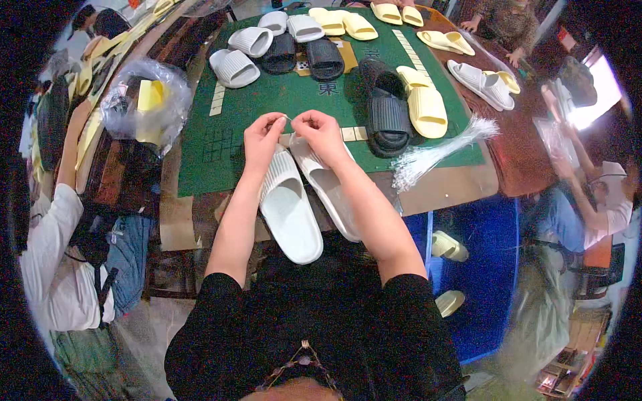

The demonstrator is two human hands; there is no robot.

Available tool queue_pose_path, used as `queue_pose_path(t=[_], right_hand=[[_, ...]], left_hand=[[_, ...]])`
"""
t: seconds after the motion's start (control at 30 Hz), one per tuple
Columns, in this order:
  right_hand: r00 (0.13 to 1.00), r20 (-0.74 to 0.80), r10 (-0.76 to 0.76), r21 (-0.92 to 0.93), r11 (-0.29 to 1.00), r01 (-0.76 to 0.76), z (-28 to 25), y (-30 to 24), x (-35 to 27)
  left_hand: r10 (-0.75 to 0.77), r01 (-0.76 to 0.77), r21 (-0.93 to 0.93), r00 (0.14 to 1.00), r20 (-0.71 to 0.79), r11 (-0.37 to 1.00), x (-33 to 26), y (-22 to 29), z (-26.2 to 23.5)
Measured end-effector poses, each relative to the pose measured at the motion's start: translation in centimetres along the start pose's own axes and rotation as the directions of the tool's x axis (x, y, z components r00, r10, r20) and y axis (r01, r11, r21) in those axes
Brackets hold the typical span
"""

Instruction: The person fastens pairs of slippers together by threading plastic tag fasteners through them by hand.

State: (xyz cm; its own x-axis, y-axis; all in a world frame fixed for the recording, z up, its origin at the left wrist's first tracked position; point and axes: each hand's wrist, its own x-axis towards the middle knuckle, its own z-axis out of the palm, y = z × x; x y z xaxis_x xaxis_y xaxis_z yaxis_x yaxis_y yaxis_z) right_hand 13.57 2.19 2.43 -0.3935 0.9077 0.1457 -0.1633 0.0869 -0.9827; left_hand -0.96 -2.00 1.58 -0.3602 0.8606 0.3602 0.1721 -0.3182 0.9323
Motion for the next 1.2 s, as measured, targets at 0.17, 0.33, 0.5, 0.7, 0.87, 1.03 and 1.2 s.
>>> queue_pose_path(t=[0.17,0.33,0.5,0.7,0.87,1.03,1.2], right_hand=[[1.0,-0.024,0.013,-0.002,1.0,-0.013,-0.1,-0.2,-0.1],[0.999,-0.042,-0.017,-0.05,0.999,0.015,-0.4,-0.1,-0.1],[0.997,-0.038,-0.064,-0.087,0.994,0.061,-0.3,0.4,-0.1],[0.99,-0.067,-0.128,-0.152,0.981,0.117,-0.2,1.0,0.1],[0.993,-0.063,-0.103,-0.138,0.986,0.094,-0.5,0.1,-0.1],[0.988,-0.083,-0.132,-0.12,0.985,0.122,0.4,0.6,-0.3],[0.995,-0.047,-0.088,-0.013,0.996,0.087,0.3,0.9,0.0]], left_hand=[[-0.024,0.026,-0.075,0.999,0.032,0.997,0.1,-0.4,0.2],[-0.03,0.03,0.001,0.998,0.06,1.0,0.0,-0.3,0.4],[0.011,-0.02,0.092,0.994,0.105,0.996,-0.2,0.3,0.0],[0.06,-0.073,0.152,0.994,0.089,0.986,-0.3,0.4,0.3],[0.181,-0.21,0.363,0.977,0.113,0.908,-0.2,1.6,0.5],[0.161,-0.169,0.229,0.986,0.054,0.959,-0.6,0.7,0.2],[-0.031,0.031,0.015,0.999,0.044,0.999,-0.2,-0.1,0.2]])
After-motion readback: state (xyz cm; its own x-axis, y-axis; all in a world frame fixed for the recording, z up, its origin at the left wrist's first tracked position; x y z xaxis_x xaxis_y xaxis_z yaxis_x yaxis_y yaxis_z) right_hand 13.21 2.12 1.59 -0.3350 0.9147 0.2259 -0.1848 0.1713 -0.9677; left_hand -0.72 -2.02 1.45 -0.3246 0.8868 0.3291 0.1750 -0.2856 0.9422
